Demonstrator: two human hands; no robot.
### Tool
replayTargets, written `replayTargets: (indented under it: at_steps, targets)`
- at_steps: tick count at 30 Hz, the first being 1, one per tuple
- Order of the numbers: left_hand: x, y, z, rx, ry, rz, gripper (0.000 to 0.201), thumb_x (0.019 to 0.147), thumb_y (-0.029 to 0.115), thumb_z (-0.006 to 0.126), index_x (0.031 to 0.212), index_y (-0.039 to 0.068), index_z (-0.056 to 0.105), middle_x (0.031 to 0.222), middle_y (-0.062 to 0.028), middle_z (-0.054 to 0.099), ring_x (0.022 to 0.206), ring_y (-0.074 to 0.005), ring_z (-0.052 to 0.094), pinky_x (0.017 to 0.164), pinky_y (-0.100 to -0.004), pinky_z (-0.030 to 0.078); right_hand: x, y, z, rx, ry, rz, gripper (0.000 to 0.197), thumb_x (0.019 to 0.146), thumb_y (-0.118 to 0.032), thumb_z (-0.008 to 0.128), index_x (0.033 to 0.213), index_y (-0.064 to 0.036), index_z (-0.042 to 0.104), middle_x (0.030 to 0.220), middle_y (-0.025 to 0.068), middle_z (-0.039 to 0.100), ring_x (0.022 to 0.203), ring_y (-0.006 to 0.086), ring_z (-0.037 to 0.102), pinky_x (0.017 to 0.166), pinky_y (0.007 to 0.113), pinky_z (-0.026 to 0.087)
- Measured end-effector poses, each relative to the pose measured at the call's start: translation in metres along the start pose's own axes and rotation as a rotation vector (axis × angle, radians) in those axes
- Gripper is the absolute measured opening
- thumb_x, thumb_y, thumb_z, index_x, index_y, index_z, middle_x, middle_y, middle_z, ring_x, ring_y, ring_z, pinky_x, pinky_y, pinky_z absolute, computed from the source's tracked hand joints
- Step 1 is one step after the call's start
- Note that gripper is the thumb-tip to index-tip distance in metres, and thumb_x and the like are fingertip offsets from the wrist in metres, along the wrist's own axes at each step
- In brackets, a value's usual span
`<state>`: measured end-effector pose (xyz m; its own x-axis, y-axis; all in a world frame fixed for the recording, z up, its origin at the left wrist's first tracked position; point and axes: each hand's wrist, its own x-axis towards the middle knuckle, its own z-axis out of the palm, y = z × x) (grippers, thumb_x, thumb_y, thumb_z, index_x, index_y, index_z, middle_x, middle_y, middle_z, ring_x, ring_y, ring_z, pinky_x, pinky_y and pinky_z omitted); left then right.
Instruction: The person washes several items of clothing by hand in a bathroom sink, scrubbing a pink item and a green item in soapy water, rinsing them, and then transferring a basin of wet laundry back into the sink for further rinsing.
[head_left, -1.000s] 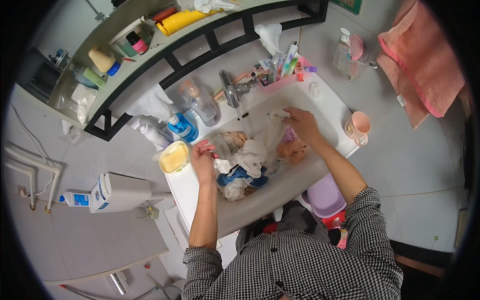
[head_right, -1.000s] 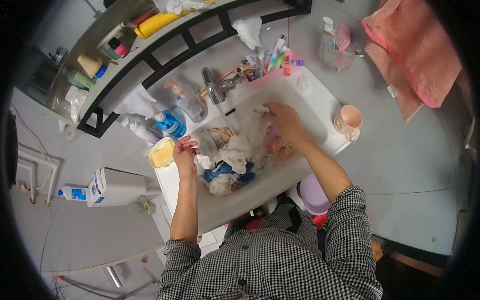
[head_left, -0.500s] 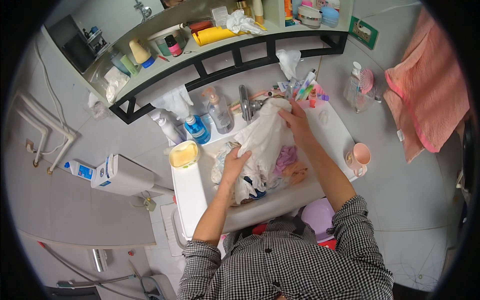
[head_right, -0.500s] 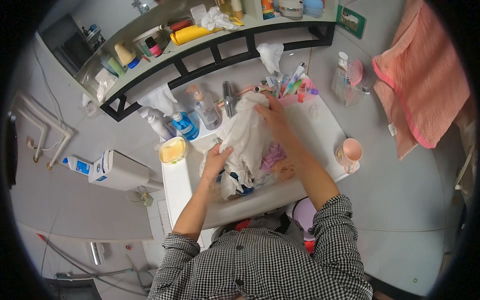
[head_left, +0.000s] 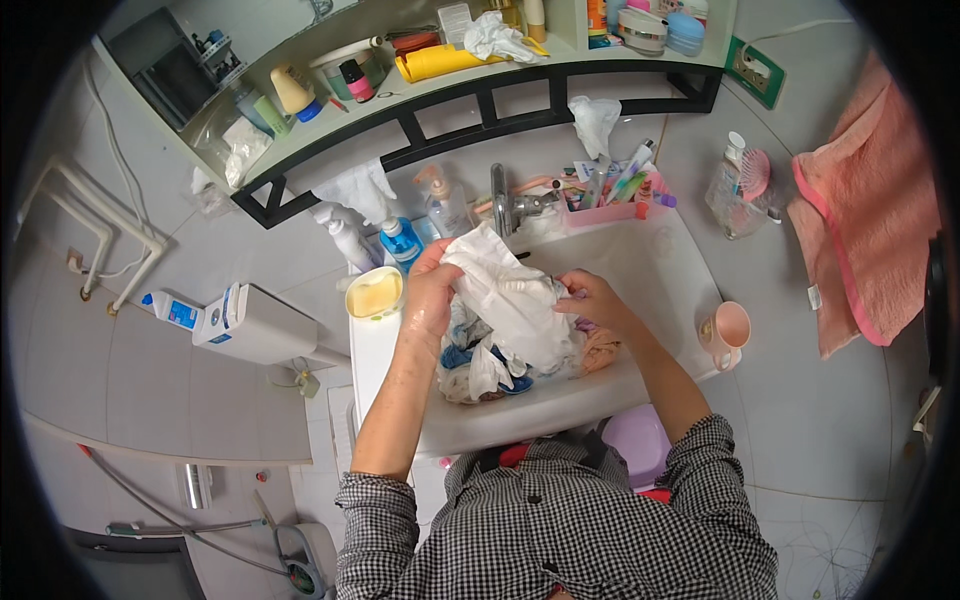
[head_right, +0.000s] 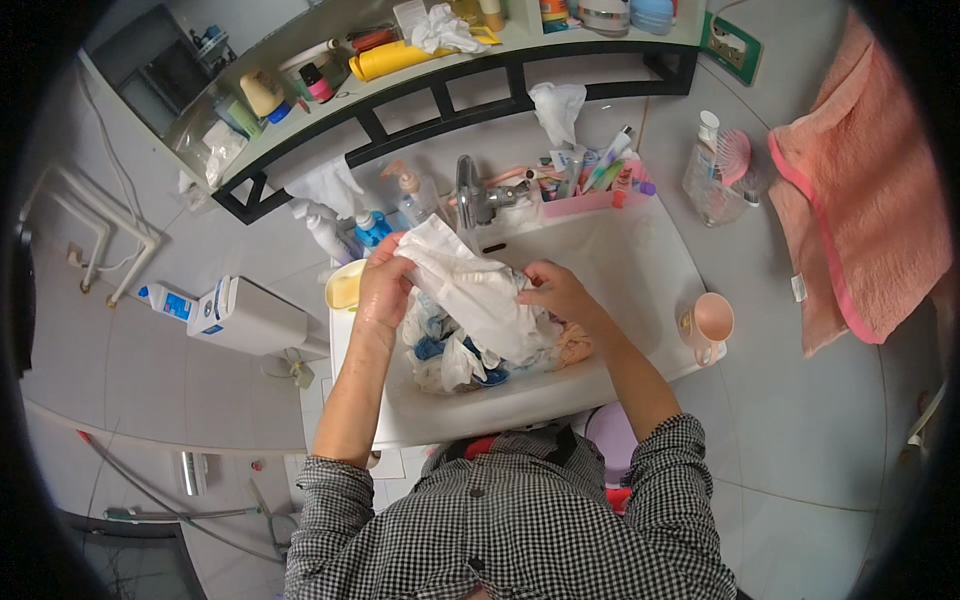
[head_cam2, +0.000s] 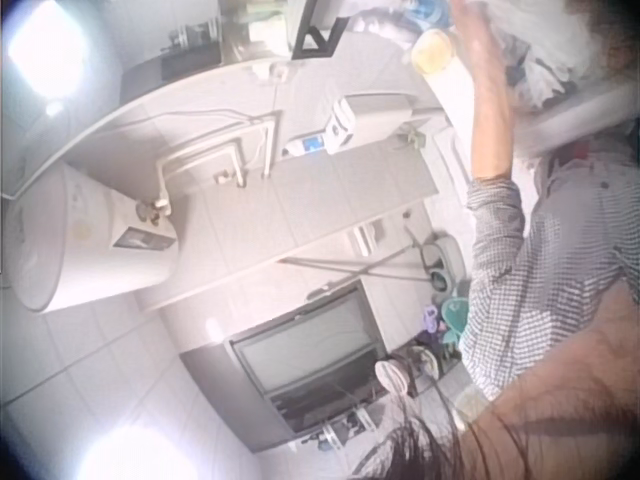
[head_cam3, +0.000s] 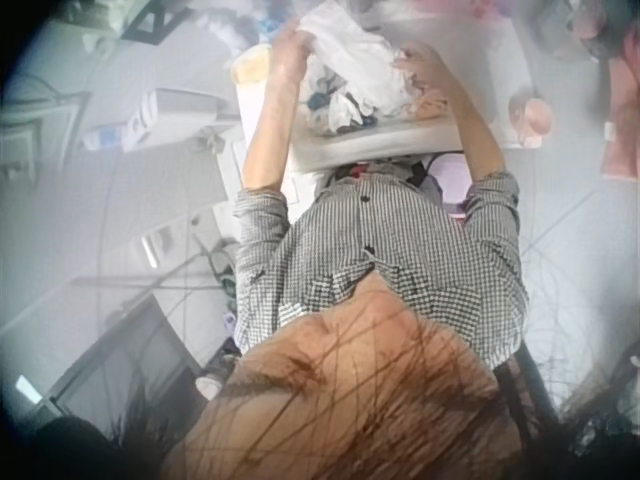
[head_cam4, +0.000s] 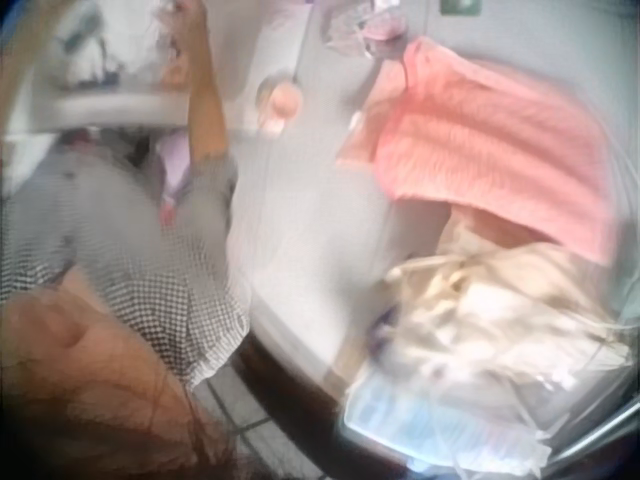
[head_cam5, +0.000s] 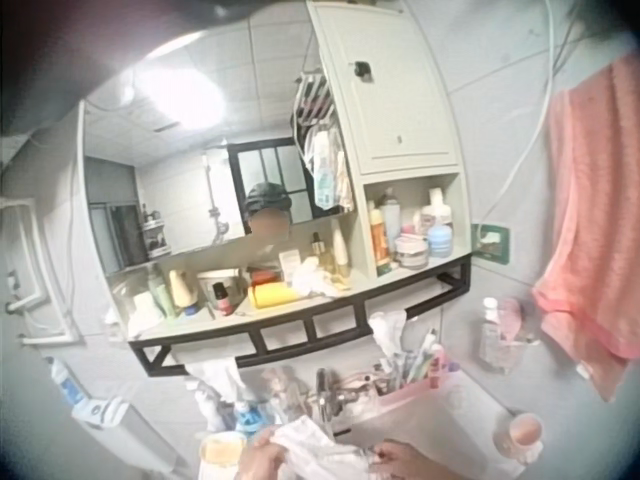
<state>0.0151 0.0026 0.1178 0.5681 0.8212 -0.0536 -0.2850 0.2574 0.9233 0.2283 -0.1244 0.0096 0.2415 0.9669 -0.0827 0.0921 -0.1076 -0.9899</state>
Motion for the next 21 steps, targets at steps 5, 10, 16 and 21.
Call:
replayTargets:
  at_steps: [5,10,16,21]
  targets:
    - [-0.008,0.034,0.006,0.002,-0.017,0.086,0.038,0.064,-0.011,0.043,0.097,0.003,0.055,0.087,-0.0043,0.059,0.075,-0.0123,0.056,0.067,-0.0221,0.045,0.010,-0.009,-0.011,0.143,0.170,-0.366,0.013,0.067,-0.001,0.058,0.074,-0.0030,0.047,0.093,0.0073,0.057,0.081,0.0106,0.050,0.068,0.026,0.043]
    - [-0.010,0.029,-0.015,0.276,-0.049,0.100,0.040,0.064,-0.008,0.049,0.102,0.003,0.052,0.086,-0.0026,0.058,0.076,-0.0109,0.055,0.064,-0.0216,0.046,0.016,-0.060,-0.023,0.148,0.184,-0.352,0.007,0.068,0.000,0.051,0.072,-0.0027,0.046,0.088,0.0069,0.060,0.071,0.0098,0.051,0.062,0.025,0.043]
    - [0.001,-0.051,-0.009,0.718,-0.285,0.339,0.071,0.062,0.017,0.073,0.123,0.003,0.038,0.120,-0.0151,0.043,0.098,-0.0220,0.051,0.080,-0.0316,0.043,0.016,-0.109,0.027,-0.273,0.072,-0.546,0.011,0.069,-0.004,0.053,0.080,-0.0026,0.051,0.075,0.0060,0.058,0.064,0.0128,0.053,0.058,0.026,0.042]
    - [0.013,-0.062,-0.006,0.763,-0.247,0.167,0.042,0.063,0.025,0.072,0.097,0.005,0.060,0.098,-0.0115,0.053,0.086,-0.0225,0.053,0.073,-0.0297,0.043,0.009,-0.119,0.030,-0.574,0.054,-0.628,0.018,0.068,-0.013,0.061,0.082,-0.0026,0.054,0.070,0.0098,0.056,0.064,0.0218,0.055,0.059,0.028,0.042]
